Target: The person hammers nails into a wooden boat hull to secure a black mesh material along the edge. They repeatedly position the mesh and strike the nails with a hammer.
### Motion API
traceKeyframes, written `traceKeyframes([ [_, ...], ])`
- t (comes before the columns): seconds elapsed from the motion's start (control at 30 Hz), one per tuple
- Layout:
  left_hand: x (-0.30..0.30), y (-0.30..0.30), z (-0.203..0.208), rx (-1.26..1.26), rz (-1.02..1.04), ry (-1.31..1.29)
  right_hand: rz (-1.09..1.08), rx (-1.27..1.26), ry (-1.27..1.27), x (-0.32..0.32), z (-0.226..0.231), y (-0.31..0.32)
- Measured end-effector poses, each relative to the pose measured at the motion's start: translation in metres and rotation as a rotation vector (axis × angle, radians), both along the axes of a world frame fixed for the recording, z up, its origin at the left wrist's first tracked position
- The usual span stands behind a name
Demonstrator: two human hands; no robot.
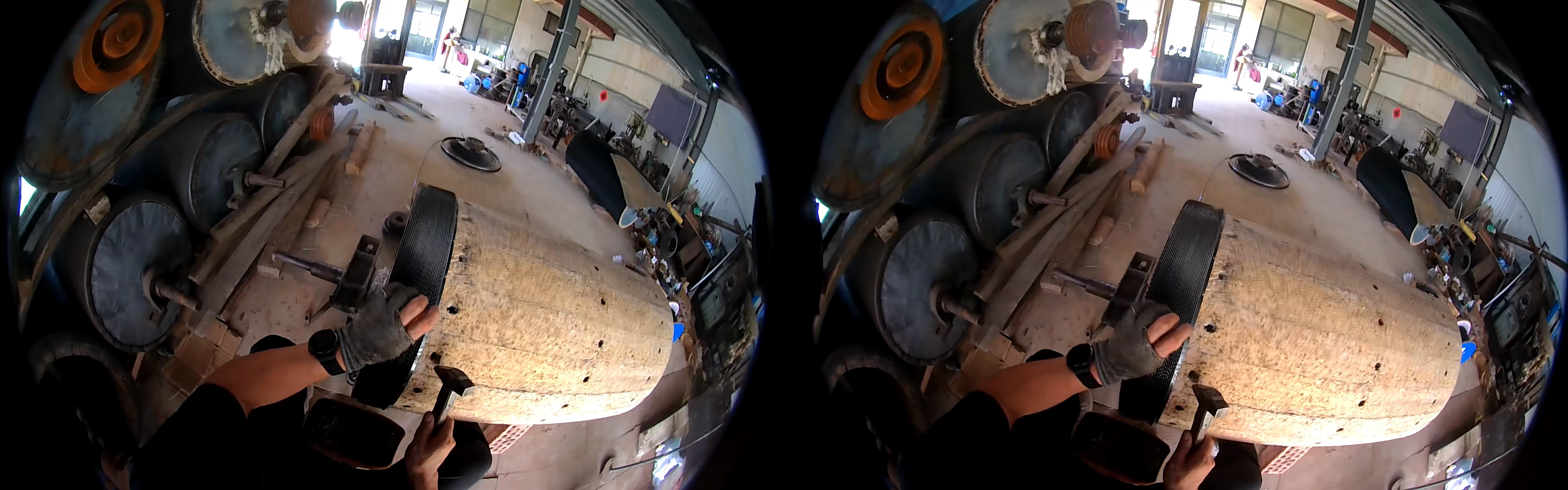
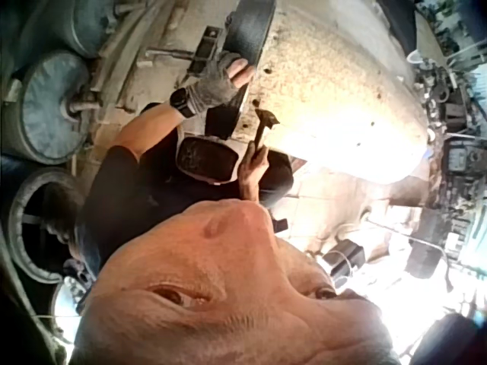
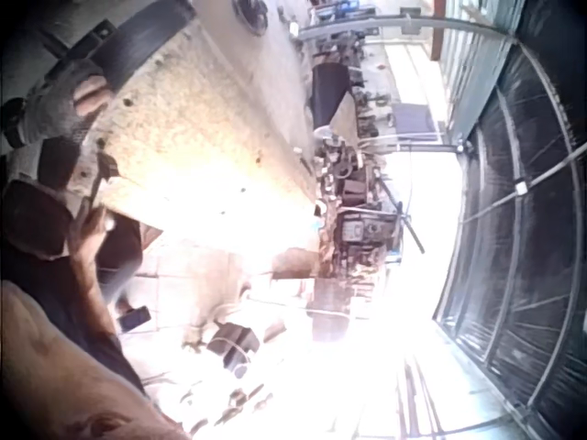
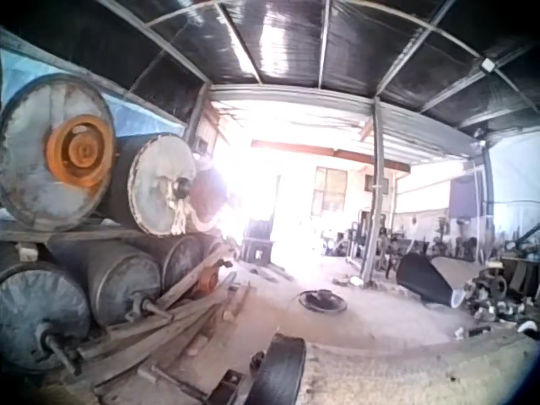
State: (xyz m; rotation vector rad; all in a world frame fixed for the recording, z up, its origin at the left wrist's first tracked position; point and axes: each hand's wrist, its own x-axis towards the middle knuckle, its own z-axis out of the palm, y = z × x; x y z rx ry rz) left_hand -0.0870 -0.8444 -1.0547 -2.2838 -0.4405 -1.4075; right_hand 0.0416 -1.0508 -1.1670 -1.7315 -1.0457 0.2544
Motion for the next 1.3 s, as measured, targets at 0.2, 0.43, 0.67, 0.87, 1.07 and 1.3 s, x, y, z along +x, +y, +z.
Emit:
traceKeyframes([
  [0.2, 0.007, -0.004, 0.017, 0.037, 0.023, 0.029, 0.059, 0.172, 0.133, 0.001, 0.000, -0.004],
  [0.43, -0.016, -0.081, -0.064, -0.215, -0.395, 0.130, 0.011, 0.075, 0.084, -0.005, -0.015, -0.023],
  [0.67, -0.037, -0.137, -0.136, -0.655, -0.134, 0.553, 0.062, 0.055, 0.161, -0.003, -0.021, -0.026],
  [0.87, -0.009, -0.093, -0.071, -0.279, -0.185, 0.095, 0.049, 0.055, 0.157, -0.004, -0.033, -0.026],
  [1.07, -0.005, -0.076, -0.068, -0.314, -0.085, 0.104, 0.048, 0.047, 0.141, -0.004, -0.037, -0.026],
  [1.3, -0.013, -0.074, -0.079, -0.419, -0.011, 0.291, 0.060, 0.045, 0.141, -0.005, -0.036, -0.024],
])
